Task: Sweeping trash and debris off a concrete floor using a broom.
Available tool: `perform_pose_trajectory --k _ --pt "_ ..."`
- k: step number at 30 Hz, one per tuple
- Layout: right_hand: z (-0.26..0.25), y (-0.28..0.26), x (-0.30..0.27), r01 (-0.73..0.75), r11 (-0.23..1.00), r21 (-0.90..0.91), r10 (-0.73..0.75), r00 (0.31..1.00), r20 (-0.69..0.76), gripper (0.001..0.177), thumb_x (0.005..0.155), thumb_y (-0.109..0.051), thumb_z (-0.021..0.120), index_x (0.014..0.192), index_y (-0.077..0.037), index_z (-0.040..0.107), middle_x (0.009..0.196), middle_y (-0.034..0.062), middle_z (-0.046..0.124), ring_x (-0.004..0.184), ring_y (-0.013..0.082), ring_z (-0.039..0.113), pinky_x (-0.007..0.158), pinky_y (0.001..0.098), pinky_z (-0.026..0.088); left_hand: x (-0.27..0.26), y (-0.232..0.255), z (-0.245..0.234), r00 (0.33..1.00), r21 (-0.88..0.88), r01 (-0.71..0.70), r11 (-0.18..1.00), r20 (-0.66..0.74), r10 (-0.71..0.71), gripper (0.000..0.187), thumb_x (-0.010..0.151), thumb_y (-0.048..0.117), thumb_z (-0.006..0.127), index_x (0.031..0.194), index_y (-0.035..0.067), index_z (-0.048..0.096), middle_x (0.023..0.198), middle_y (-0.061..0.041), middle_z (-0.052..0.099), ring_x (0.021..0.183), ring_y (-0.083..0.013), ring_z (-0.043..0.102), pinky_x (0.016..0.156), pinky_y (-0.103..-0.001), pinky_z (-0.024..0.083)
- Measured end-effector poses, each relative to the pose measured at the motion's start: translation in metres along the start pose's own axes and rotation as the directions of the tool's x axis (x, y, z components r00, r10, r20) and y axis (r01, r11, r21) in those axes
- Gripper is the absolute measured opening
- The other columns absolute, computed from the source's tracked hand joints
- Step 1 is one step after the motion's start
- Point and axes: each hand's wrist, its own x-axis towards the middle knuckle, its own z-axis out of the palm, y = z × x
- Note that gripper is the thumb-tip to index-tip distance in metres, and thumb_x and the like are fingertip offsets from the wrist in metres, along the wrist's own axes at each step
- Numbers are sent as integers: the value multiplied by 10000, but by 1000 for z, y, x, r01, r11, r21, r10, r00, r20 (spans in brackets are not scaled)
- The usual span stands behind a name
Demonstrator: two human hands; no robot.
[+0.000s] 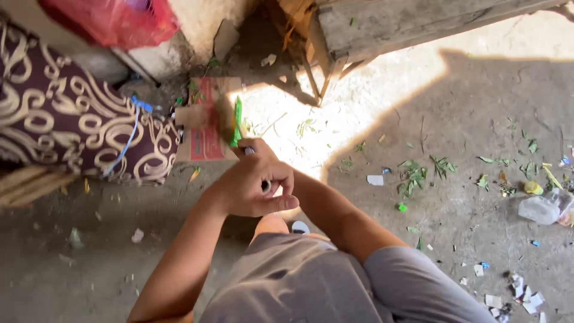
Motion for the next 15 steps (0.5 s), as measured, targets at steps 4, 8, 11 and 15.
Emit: perform_pose_trajectory --k 4,8,11,15 --pt "-19 28 48 -146 989 9 146 989 -26 225 878 -277 678 802 -74 619 652 96 595 597 222 565 592 364 465 22 -48 -42 997 -218 -40 975 49 52 460 928 510 722 758 90 643 643 11 611 599 -91 579 564 -263 454" --pt "-48 28 28 -120 979 -162 80 968 -236 230 775 -161 725 654 -48 565 617 132 563 568 320 526 563 400 447 49 -36 -88 963 -486 -134 863 142 229 598 945 667 635 738 106 629 624 46 583 567 -48 561 535 -218 426" --pt "-54 4 21 -65 968 -241 -34 922 -386 306 827 -144 722 606 -53 530 595 143 531 559 343 512 564 403 449 50 23 -113 979 -493 -166 854 23 204 687 912 766 583 738 106 659 645 28 568 523 -41 495 477 -212 364" --pt "-61 -24 37 142 969 -203 -210 905 -369 353 863 -109 693 609 -34 460 618 167 460 593 373 487 605 427 428 69 36 -145 758 -133 -498 857 414 505 480 1010 504 564 684 152 557 627 56 492 659 -120 611 693 -308 483"
